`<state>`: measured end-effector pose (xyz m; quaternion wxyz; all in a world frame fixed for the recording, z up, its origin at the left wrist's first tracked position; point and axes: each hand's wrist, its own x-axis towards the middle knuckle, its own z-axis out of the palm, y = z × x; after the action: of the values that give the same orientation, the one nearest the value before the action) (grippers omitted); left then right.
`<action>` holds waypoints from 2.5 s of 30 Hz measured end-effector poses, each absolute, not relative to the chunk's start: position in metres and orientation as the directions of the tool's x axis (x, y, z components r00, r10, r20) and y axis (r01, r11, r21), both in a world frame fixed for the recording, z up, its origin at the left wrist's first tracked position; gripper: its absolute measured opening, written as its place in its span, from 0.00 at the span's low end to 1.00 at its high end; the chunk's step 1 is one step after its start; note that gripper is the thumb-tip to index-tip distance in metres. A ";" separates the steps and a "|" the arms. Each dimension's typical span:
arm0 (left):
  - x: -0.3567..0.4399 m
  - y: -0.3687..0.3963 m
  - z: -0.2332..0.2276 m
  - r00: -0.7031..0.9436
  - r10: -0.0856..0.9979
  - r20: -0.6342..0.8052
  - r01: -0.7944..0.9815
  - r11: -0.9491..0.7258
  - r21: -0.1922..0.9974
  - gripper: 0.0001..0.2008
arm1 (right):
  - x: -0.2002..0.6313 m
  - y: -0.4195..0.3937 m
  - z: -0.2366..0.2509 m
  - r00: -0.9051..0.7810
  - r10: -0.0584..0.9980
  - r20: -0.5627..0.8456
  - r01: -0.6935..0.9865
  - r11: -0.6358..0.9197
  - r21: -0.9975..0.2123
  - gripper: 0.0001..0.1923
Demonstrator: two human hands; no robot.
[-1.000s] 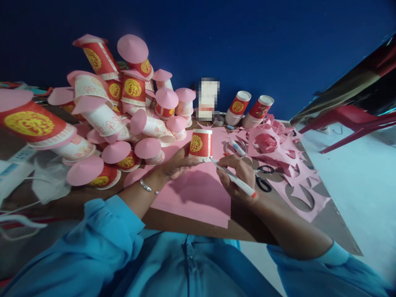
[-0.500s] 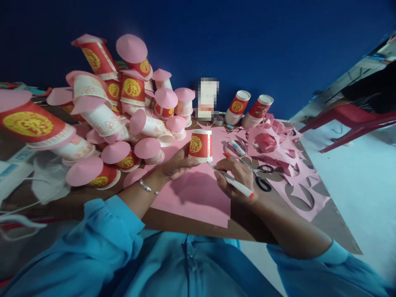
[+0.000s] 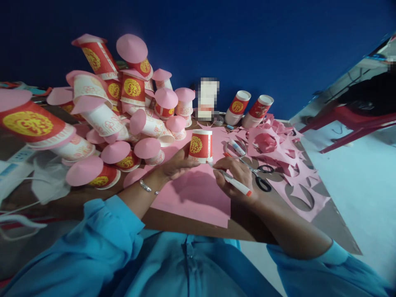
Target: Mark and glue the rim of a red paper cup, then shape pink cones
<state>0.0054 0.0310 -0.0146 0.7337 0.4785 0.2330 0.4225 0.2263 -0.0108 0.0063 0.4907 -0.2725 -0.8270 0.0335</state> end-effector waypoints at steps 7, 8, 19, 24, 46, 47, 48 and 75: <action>0.005 0.032 -0.023 0.548 0.836 0.020 -0.376 0.225 0.899 0.39 | 0.227 -0.011 0.006 -0.367 0.500 0.785 0.423 0.841 -0.338 0.06; 0.004 0.032 -0.024 0.551 0.834 0.016 -0.375 0.230 0.898 0.39 | 0.227 -0.011 0.006 -0.368 0.499 0.785 0.423 0.841 -0.337 0.05; 0.005 0.032 -0.021 0.561 0.828 0.028 -0.376 0.224 0.899 0.39 | 0.227 -0.012 0.012 -0.394 0.509 0.765 0.402 0.844 -0.354 0.05; 0.005 0.032 -0.022 0.553 0.833 0.019 -0.369 0.224 0.902 0.39 | 0.228 -0.012 0.012 -0.386 0.502 0.774 0.390 0.849 -0.356 0.04; 0.004 0.032 -0.021 0.549 0.835 0.036 -0.406 0.229 0.885 0.39 | 0.228 -0.011 0.013 -0.368 0.509 0.778 0.421 0.837 -0.349 0.03; 0.005 0.032 -0.021 0.550 0.835 0.034 -0.406 0.231 0.884 0.38 | 0.228 -0.011 0.012 -0.364 0.509 0.780 0.427 0.835 -0.347 0.03; 0.005 0.032 -0.021 0.552 0.833 0.035 -0.407 0.232 0.884 0.38 | 0.228 -0.011 0.012 -0.357 0.509 0.784 0.434 0.833 -0.343 0.02; 0.004 0.033 -0.022 0.530 0.847 0.035 -0.413 0.222 0.883 0.38 | 0.230 -0.012 0.014 -0.326 0.504 0.800 0.448 0.827 -0.339 0.03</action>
<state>0.0040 0.0327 -0.0216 0.7450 0.4582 0.2369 0.4230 0.2299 -0.0119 0.0137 0.5014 -0.2924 -0.8138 0.0278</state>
